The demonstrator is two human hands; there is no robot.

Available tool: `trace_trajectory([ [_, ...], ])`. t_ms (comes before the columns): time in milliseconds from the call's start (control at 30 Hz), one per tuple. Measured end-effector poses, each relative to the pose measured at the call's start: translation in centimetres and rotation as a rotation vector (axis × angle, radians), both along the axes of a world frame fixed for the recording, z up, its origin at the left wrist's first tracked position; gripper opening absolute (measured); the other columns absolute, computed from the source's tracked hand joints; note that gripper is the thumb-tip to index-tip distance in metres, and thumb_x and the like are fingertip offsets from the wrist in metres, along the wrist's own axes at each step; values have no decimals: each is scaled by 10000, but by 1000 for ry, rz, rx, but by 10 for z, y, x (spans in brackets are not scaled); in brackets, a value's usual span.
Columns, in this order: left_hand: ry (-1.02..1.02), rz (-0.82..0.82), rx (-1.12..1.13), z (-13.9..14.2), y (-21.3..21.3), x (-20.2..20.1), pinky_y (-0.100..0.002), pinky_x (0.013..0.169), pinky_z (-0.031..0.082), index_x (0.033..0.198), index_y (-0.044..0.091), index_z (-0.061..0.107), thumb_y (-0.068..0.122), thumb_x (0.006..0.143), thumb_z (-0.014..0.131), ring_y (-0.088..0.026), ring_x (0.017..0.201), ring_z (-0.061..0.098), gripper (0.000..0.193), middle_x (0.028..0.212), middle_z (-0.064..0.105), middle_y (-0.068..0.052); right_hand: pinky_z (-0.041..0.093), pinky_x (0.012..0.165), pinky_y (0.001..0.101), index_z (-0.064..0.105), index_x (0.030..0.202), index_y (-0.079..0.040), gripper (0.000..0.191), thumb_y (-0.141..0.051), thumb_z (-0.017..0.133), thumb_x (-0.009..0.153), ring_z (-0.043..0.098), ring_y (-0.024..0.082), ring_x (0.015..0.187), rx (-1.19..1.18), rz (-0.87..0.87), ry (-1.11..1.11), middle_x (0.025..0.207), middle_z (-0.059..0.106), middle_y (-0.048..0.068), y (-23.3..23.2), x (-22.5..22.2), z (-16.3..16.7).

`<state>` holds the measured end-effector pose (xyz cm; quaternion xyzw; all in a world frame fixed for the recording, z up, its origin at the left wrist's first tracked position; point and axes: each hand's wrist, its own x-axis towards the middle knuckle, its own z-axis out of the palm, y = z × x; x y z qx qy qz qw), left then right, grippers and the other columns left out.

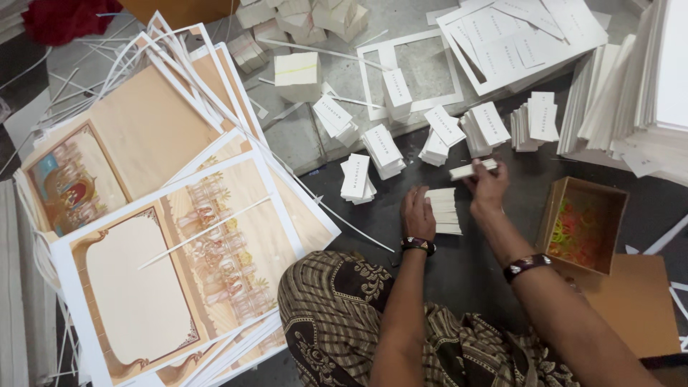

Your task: The person sits on the floor of a print workshop and gathers small folded white paper pieces scattered on the ground, squaring them into neat stacks by hand and setting the finished stacks with other piles of paper items.

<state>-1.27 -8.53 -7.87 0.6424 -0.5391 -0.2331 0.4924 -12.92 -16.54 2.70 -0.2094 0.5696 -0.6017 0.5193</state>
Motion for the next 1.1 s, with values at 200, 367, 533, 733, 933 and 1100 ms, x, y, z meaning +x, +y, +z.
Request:
trace_trajectory([
  [200, 40, 16, -12, -1, 2, -3, -507, 1097, 409, 1564, 82, 392, 124, 997, 546, -462, 1309, 503, 590, 1455, 504, -267, 528, 732, 316, 651, 1169, -56, 300, -224, 770, 950, 638, 169, 861, -15, 343, 427, 936, 669, 57, 16, 25, -3],
  [367, -40, -11, 60, 1, 1, 0, -480, 1065, 459, 1558, 171, 476, 106, 974, 574, -398, 1261, 568, 595, 1494, 476, -221, 506, 866, 422, 737, 1030, 3, 368, -356, 727, 949, 660, 314, 986, -115, 529, 915, 1019, 696, 184, 17, 21, -6],
  [533, -110, -21, 11, 8, -4, 5, -511, 1067, 438, 1469, 173, 565, 91, 923, 595, -410, 1247, 551, 552, 1617, 348, -255, 455, 950, 481, 733, 1049, -15, 348, -343, 625, 1003, 595, 403, 1059, -251, 622, 1069, 1056, 660, 224, 18, 17, -12],
  [733, -136, -38, -63, 11, -6, 11, -521, 1156, 381, 1384, 75, 589, 91, 903, 605, -467, 1425, 436, 482, 1609, 376, -251, 426, 969, 486, 734, 1087, -42, 343, -330, 575, 990, 566, 412, 1088, -184, 709, 1152, 1087, 679, 195, 17, 14, -10],
  [933, 49, -90, 20, 7, -3, 9, -488, 1187, 371, 1465, 50, 532, 83, 964, 537, -466, 1457, 410, 503, 1596, 385, -253, 346, 1153, 363, 529, 1417, -7, 522, -370, 421, 1058, 494, 275, 1373, -220, 596, 511, 1435, 565, 164, 44, 0, -21],
  [1100, 209, -147, 49, 10, 2, 10, -450, 1193, 372, 1497, 39, 483, 106, 978, 489, -430, 1506, 363, 523, 1693, 258, -265, 191, 1244, 336, 263, 1592, 31, 624, -264, 344, 1048, 280, 259, 1549, -296, 606, 379, 1653, 339, 172, 66, -4, -39],
])
